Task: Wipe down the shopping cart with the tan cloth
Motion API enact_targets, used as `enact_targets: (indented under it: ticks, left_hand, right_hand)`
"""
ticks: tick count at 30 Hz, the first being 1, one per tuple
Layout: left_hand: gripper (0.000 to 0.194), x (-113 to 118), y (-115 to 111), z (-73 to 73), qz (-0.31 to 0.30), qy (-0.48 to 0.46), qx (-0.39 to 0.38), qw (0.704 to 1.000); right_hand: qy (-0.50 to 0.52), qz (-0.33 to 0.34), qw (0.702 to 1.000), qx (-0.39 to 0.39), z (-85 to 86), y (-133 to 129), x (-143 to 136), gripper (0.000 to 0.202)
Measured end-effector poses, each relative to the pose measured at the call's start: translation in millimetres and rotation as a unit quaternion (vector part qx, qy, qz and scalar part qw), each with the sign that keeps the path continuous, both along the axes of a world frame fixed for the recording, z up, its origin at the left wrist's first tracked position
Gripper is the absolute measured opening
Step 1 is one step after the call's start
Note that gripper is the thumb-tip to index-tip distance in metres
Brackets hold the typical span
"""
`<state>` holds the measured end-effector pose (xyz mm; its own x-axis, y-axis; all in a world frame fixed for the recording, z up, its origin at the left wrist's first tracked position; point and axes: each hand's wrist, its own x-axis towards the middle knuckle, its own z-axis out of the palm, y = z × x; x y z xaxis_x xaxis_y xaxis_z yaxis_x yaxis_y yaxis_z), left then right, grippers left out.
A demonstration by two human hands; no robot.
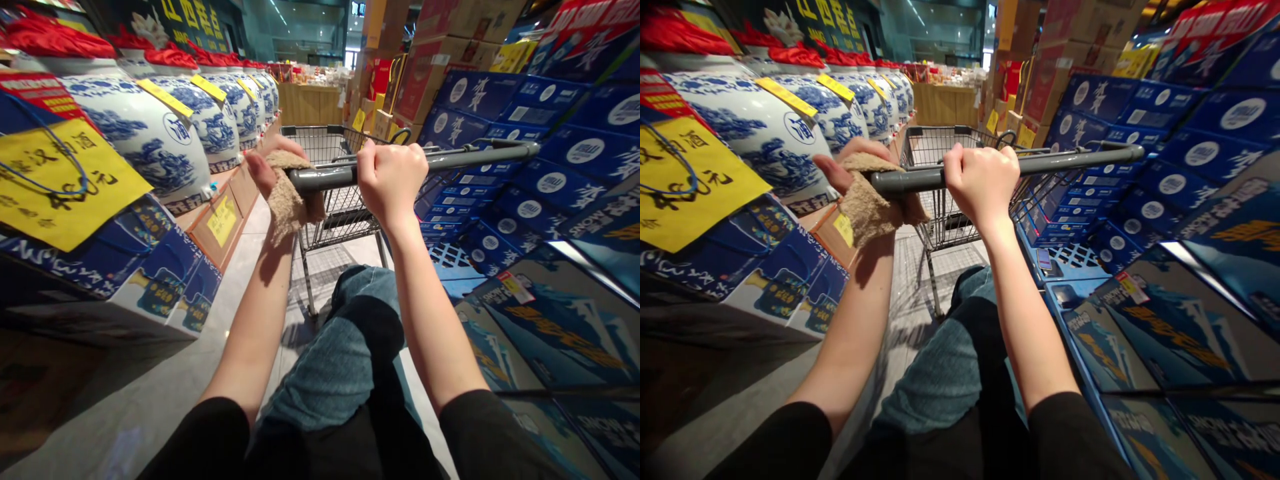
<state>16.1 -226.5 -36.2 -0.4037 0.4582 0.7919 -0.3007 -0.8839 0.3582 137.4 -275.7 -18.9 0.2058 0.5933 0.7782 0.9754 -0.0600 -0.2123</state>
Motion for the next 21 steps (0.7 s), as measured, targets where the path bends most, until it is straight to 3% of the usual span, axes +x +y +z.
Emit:
enact_targets:
  ticks: [3,5,8,10,13,17,21]
  left_hand:
    - [0.068,-3.9,8.9,-15.0,0.036,0.053,0.059,0.996]
    - [0.062,-12.8,28.8,-29.6,0.043,0.105,0.126,0.985]
    - [0.065,-31.0,63.8,-41.9,0.115,0.186,0.237,0.946]
    - [0.067,-42.8,80.0,-38.7,0.15,0.243,0.267,0.92]
    - [0.041,-54.7,85.1,-23.8,0.125,0.333,0.223,0.908]
    - [0.03,-60.4,66.2,-8.4,0.051,0.396,0.173,0.9]
    - [0.035,-71.0,46.0,5.1,-0.003,0.453,0.115,0.884]
  right_hand:
    - [-0.01,-0.006,1.0,0.017,-0.2,1.1,0.1,0.078]
    - [-0.017,-0.002,0.999,0.029,-0.8,2.2,0.1,0.08]
    - [-0.021,0.001,0.999,0.03,-1.5,3.8,-0.1,0.079]
    - [-0.02,0.007,0.999,0.027,-1.5,4.6,-0.2,0.078]
    - [-0.009,0.02,0.999,0.024,-0.6,4.3,-0.7,0.073]
    - [0.015,0.026,0.999,0.012,1.8,-0.3,-3.1,0.064]
    - [0.019,0.016,1.0,0.002,4.0,-5.0,-5.8,0.061]
